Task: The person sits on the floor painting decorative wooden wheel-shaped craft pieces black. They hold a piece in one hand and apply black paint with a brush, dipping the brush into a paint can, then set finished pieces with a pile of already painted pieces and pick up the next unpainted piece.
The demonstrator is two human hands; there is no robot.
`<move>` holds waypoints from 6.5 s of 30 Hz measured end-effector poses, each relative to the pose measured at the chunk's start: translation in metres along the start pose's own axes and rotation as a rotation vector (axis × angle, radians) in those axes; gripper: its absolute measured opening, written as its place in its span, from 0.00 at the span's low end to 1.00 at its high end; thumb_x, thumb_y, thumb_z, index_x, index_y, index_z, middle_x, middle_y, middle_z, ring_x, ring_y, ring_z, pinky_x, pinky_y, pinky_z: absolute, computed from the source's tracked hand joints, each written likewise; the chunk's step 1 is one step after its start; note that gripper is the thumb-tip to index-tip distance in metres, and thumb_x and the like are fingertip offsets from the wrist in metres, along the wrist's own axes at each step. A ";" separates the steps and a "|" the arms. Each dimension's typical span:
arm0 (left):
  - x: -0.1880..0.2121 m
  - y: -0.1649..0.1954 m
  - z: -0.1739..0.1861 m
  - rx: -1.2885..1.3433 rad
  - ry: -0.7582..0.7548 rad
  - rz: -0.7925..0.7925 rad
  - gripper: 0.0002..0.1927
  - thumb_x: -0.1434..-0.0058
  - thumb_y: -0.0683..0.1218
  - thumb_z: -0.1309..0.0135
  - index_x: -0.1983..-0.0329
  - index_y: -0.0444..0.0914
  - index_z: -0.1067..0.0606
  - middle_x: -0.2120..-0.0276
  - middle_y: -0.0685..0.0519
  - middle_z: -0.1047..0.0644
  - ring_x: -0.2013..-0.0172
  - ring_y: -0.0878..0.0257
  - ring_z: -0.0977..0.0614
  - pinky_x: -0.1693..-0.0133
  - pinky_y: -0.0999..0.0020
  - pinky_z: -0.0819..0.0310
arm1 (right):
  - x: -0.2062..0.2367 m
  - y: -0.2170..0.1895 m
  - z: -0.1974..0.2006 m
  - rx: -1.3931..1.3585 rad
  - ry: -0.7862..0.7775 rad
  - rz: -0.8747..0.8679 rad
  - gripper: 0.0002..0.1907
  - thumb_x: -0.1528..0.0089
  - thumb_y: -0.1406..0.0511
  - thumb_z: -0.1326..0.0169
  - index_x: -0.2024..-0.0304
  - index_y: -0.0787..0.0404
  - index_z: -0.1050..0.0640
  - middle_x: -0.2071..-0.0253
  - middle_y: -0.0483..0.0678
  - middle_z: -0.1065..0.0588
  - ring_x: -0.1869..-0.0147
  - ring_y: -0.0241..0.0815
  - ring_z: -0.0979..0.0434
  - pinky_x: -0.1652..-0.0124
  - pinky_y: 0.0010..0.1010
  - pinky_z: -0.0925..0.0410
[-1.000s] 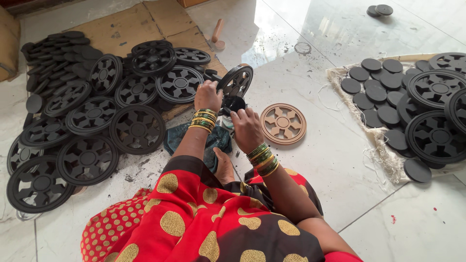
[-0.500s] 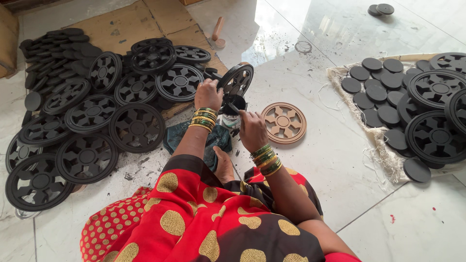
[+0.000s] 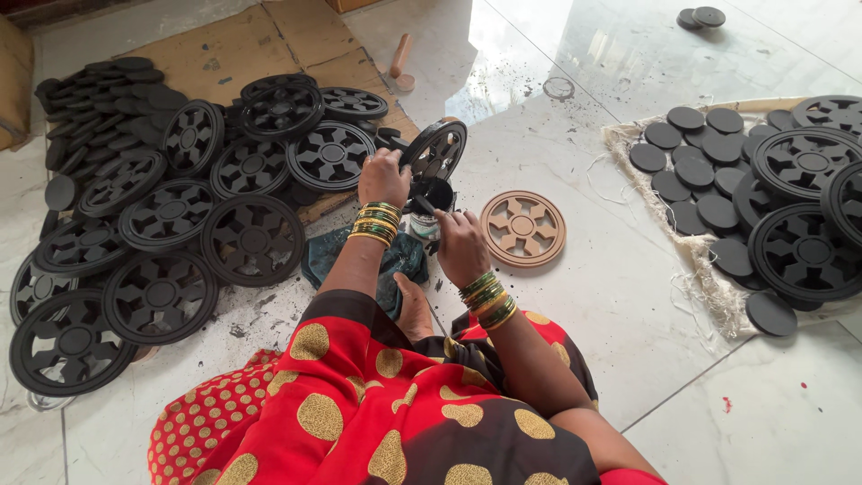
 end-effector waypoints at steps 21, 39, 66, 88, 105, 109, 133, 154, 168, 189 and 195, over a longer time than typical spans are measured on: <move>0.002 0.001 0.002 0.009 0.003 0.012 0.20 0.43 0.48 0.37 0.49 0.35 0.20 0.54 0.47 0.21 0.51 0.47 0.21 0.47 0.58 0.28 | -0.012 0.021 -0.002 0.011 0.080 -0.082 0.13 0.38 0.72 0.50 0.51 0.64 0.21 0.62 0.56 0.21 0.54 0.54 0.22 0.43 0.46 0.34; 0.000 0.006 0.008 -0.012 0.006 -0.018 0.19 0.42 0.48 0.37 0.49 0.35 0.19 0.55 0.46 0.20 0.53 0.48 0.20 0.44 0.57 0.28 | -0.011 0.028 0.004 -0.074 -0.031 -0.096 0.11 0.34 0.73 0.51 0.53 0.64 0.21 0.66 0.53 0.21 0.62 0.51 0.21 0.47 0.45 0.31; 0.002 0.010 0.014 0.015 -0.003 -0.003 0.20 0.43 0.48 0.37 0.48 0.35 0.20 0.54 0.46 0.21 0.52 0.47 0.21 0.45 0.57 0.30 | 0.006 0.025 -0.004 0.119 -0.186 -0.027 0.17 0.35 0.74 0.50 0.45 0.61 0.20 0.66 0.49 0.24 0.60 0.46 0.26 0.54 0.39 0.32; 0.002 0.005 0.004 0.006 0.022 -0.035 0.20 0.42 0.48 0.37 0.49 0.35 0.19 0.54 0.46 0.20 0.53 0.48 0.20 0.43 0.57 0.30 | 0.038 0.061 -0.051 0.288 -0.086 0.063 0.17 0.38 0.71 0.46 0.47 0.63 0.19 0.64 0.50 0.22 0.57 0.46 0.26 0.55 0.38 0.30; 0.003 -0.007 -0.010 -0.002 0.018 -0.037 0.19 0.41 0.48 0.37 0.49 0.35 0.20 0.54 0.47 0.20 0.52 0.48 0.20 0.44 0.58 0.29 | 0.023 0.095 -0.052 -0.021 -0.052 -0.205 0.13 0.37 0.74 0.47 0.51 0.64 0.20 0.60 0.53 0.22 0.51 0.54 0.26 0.49 0.42 0.32; 0.003 -0.006 -0.007 0.010 -0.002 -0.015 0.19 0.41 0.47 0.38 0.48 0.35 0.20 0.54 0.47 0.20 0.52 0.48 0.20 0.45 0.57 0.29 | 0.024 0.102 -0.043 0.012 -0.077 -0.257 0.13 0.40 0.75 0.47 0.54 0.61 0.19 0.61 0.53 0.21 0.51 0.54 0.25 0.49 0.42 0.32; 0.003 0.009 0.011 0.003 0.015 -0.028 0.19 0.42 0.48 0.37 0.49 0.35 0.19 0.55 0.47 0.20 0.52 0.48 0.20 0.45 0.57 0.29 | 0.026 0.084 -0.043 0.095 -0.028 -0.236 0.13 0.36 0.70 0.47 0.49 0.62 0.19 0.62 0.53 0.21 0.53 0.52 0.24 0.48 0.41 0.30; 0.003 0.013 0.016 0.005 0.008 -0.034 0.20 0.42 0.48 0.37 0.48 0.35 0.20 0.54 0.46 0.21 0.52 0.48 0.20 0.44 0.57 0.29 | -0.003 0.066 0.012 0.029 0.247 -0.151 0.10 0.36 0.73 0.43 0.53 0.66 0.18 0.63 0.54 0.20 0.58 0.51 0.24 0.54 0.40 0.30; 0.004 0.000 -0.004 0.006 0.005 -0.033 0.20 0.42 0.49 0.38 0.48 0.36 0.20 0.54 0.47 0.21 0.52 0.47 0.20 0.41 0.56 0.31 | -0.080 0.061 0.019 0.328 -0.045 0.067 0.16 0.43 0.76 0.45 0.55 0.60 0.16 0.62 0.49 0.21 0.52 0.46 0.25 0.51 0.39 0.33; 0.003 0.009 0.011 0.007 -0.002 -0.033 0.20 0.42 0.48 0.37 0.48 0.35 0.20 0.54 0.46 0.21 0.53 0.48 0.19 0.41 0.56 0.31 | -0.050 0.071 0.026 0.244 -0.025 -0.020 0.12 0.41 0.73 0.44 0.57 0.58 0.16 0.67 0.46 0.20 0.56 0.46 0.25 0.55 0.39 0.34; 0.005 0.013 0.016 0.008 0.000 -0.037 0.20 0.42 0.48 0.37 0.48 0.35 0.20 0.54 0.46 0.21 0.52 0.47 0.20 0.43 0.57 0.30 | -0.059 0.081 0.047 0.013 0.121 -0.043 0.07 0.36 0.74 0.45 0.59 0.60 0.18 0.66 0.47 0.20 0.61 0.44 0.23 0.45 0.41 0.32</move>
Point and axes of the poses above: each hand's wrist, its own x-axis away from the middle knuckle, its own z-axis out of the back of the hand, y = z × x, the point moved 5 cm from there along -x, towards the middle knuckle
